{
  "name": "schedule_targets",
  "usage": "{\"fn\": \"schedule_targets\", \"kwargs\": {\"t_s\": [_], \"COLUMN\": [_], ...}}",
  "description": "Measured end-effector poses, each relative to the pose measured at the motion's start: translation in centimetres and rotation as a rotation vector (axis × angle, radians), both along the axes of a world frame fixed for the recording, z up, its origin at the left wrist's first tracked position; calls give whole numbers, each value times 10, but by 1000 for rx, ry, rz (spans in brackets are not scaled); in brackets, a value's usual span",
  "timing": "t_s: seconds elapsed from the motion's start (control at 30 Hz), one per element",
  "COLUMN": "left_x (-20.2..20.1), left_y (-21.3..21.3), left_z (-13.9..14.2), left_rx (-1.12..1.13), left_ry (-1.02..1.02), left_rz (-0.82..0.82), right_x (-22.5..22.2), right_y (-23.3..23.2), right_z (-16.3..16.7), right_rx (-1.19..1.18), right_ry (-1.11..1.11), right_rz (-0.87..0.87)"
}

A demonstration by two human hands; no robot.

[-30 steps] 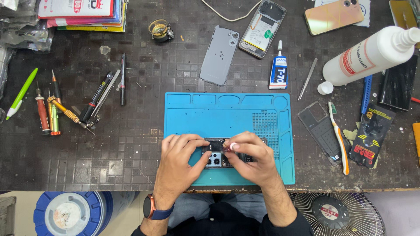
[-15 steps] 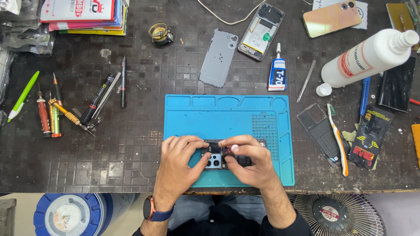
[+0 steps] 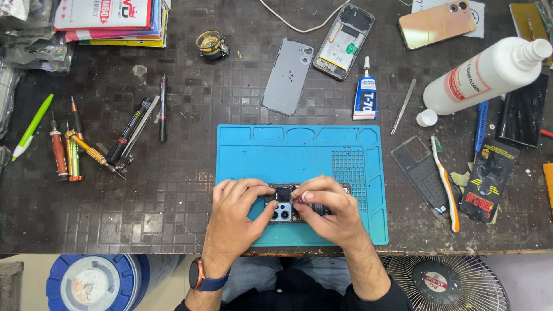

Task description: The person removes a protective film from the back of a disassembled smartphone. They then use a small red tool to scrape and clean the internal frame and battery area of the device.

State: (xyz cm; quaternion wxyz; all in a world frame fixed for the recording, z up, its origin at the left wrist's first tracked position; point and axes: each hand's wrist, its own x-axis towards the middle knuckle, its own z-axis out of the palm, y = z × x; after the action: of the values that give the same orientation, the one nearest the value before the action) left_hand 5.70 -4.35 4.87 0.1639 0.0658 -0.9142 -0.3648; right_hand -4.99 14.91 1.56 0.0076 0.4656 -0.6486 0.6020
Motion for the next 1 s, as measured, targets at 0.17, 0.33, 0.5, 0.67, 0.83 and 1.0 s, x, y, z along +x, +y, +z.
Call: {"fn": "schedule_targets", "kwargs": {"t_s": [0.17, 0.33, 0.5, 0.67, 0.83, 1.0], "left_x": [0, 0, 0, 1, 0, 1], "left_y": [1, 1, 1, 1, 0, 0], "left_z": [-1, -1, -1, 0, 1, 0], "left_rx": [5, 7, 4, 11, 6, 6], "left_ry": [3, -2, 8, 3, 0, -7], "left_rz": [4, 9, 4, 2, 0, 5], "right_x": [-1, -1, 0, 1, 2, -1], "right_y": [1, 1, 3, 2, 2, 0], "right_z": [2, -1, -3, -5, -4, -1], "right_rx": [11, 12, -12, -27, -16, 45], "right_ry": [17, -38, -57, -92, -124, -4], "right_rz": [15, 5, 50, 11, 46, -57]}}
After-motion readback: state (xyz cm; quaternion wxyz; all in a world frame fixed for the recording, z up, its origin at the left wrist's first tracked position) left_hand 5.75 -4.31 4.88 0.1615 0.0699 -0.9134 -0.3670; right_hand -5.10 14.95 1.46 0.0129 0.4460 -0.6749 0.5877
